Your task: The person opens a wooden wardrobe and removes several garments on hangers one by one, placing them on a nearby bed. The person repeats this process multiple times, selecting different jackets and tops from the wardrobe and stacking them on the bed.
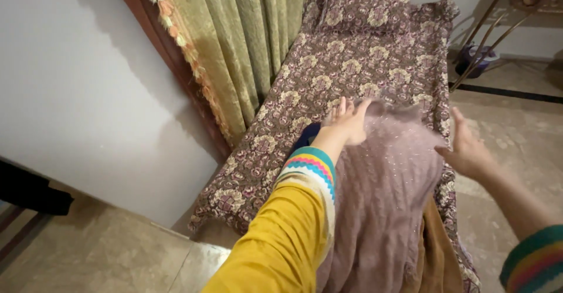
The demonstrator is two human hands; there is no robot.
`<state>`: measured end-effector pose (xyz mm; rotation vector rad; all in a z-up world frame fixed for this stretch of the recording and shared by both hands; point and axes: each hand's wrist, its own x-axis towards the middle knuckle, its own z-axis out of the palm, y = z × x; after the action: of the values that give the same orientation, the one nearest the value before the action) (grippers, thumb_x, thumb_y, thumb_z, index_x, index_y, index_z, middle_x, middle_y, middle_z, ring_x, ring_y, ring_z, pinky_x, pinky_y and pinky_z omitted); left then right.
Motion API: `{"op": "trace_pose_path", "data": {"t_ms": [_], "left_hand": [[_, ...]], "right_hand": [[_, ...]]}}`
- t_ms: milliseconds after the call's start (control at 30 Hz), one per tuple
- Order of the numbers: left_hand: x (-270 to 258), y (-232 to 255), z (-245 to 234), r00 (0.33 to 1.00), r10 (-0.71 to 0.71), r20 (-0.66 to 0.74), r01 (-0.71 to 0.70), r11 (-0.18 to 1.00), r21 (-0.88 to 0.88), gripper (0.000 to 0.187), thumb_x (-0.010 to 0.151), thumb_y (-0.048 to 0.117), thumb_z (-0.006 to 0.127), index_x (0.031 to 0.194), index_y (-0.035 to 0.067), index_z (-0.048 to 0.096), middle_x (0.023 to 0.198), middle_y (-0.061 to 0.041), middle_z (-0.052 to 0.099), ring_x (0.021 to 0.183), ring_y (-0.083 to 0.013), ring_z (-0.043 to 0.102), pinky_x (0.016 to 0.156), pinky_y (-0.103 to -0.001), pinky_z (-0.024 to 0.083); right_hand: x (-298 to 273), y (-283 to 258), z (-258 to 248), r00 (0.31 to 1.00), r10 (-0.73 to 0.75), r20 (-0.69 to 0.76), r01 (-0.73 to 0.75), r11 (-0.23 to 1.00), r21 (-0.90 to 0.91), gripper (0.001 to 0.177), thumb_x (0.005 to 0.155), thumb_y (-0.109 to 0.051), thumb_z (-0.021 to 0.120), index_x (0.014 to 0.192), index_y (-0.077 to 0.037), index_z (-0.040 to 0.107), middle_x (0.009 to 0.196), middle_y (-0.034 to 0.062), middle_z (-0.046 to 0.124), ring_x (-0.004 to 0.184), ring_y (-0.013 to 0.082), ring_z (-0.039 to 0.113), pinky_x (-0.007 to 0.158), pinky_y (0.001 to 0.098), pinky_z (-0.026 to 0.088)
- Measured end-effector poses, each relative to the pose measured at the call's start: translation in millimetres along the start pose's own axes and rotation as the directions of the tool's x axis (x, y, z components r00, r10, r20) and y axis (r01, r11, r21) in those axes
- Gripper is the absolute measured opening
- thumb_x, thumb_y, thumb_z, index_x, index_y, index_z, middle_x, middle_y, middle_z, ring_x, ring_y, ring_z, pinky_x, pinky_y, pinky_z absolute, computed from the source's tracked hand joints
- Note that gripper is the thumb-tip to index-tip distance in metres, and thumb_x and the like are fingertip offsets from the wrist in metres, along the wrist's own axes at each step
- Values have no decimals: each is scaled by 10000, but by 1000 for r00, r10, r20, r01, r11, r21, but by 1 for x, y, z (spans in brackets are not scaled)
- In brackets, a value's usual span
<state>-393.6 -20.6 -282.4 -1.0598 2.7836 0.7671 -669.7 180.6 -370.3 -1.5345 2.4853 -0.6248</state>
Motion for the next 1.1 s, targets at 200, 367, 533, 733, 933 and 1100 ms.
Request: {"op": "trace_pose_path", "data": {"t_ms": [200, 367, 533, 733, 933, 1100], "left_hand": [[4, -31, 45, 987, 127, 100, -155, 917, 368, 564, 937, 228, 595, 1489, 157, 505, 1706, -209, 237, 1624, -389, 52, 1303, -527, 74], [-9, -36, 53, 980, 199, 6, -185, 901, 393, 577, 881, 207, 602, 1450, 179, 510, 1658, -178, 263, 1583, -327, 79, 1271, -498, 59], [-26, -41, 34, 968, 230, -104, -160, 878, 452, 543, 907, 184, 578, 1447, 201, 531, 1682, -153, 255, 1610, -292, 89, 1293, -499, 50], [-63, -45, -10, 938, 199, -283, -23, 852, 524, 635, 855, 211, 611, 1477, 201, 487, 1678, -144, 217, 1583, -265, 99, 1270, -505, 36], [-115, -66, -49, 802, 251, -543, 103, 836, 539, 592, 932, 267, 601, 1506, 157, 508, 1694, -146, 240, 1607, -267, 125, 1313, -503, 48], [-168, -84, -83, 731, 241, -639, 280, 747, 603, 614, 979, 360, 571, 1546, 148, 465, 1725, -107, 185, 1613, -241, 83, 1315, -497, 34]], "right_hand": [[-32, -71, 8, 998, 23, 66, -3, 960, -281, 1015, 844, -426, 677, 1646, -241, 83, 1712, 111, 116, 1593, 274, 89, 1216, 623, 141], [-25, -93, 19, 990, -139, -14, 125, 931, -342, 998, 793, -377, 657, 1632, -207, 145, 1708, 122, 139, 1584, 276, 80, 1225, 595, 87], [-9, -125, 24, 953, -286, -102, 221, 883, -415, 900, 859, -389, 603, 1642, -162, 223, 1718, 149, 170, 1607, 289, 117, 1265, 589, 69], [11, -189, 19, 853, -482, -200, 395, 847, -355, 925, 801, -377, 609, 1616, -104, 267, 1705, 195, 204, 1597, 319, 150, 1264, 598, 72], [24, -264, 12, 760, -594, -264, 532, 802, -273, 900, 862, -357, 592, 1637, -35, 267, 1720, 197, 233, 1624, 321, 162, 1288, 602, 90], [24, -330, 16, 643, -694, -324, 669, 715, -205, 901, 907, -401, 577, 1629, 32, 254, 1707, 248, 238, 1612, 349, 169, 1282, 618, 101]]}}
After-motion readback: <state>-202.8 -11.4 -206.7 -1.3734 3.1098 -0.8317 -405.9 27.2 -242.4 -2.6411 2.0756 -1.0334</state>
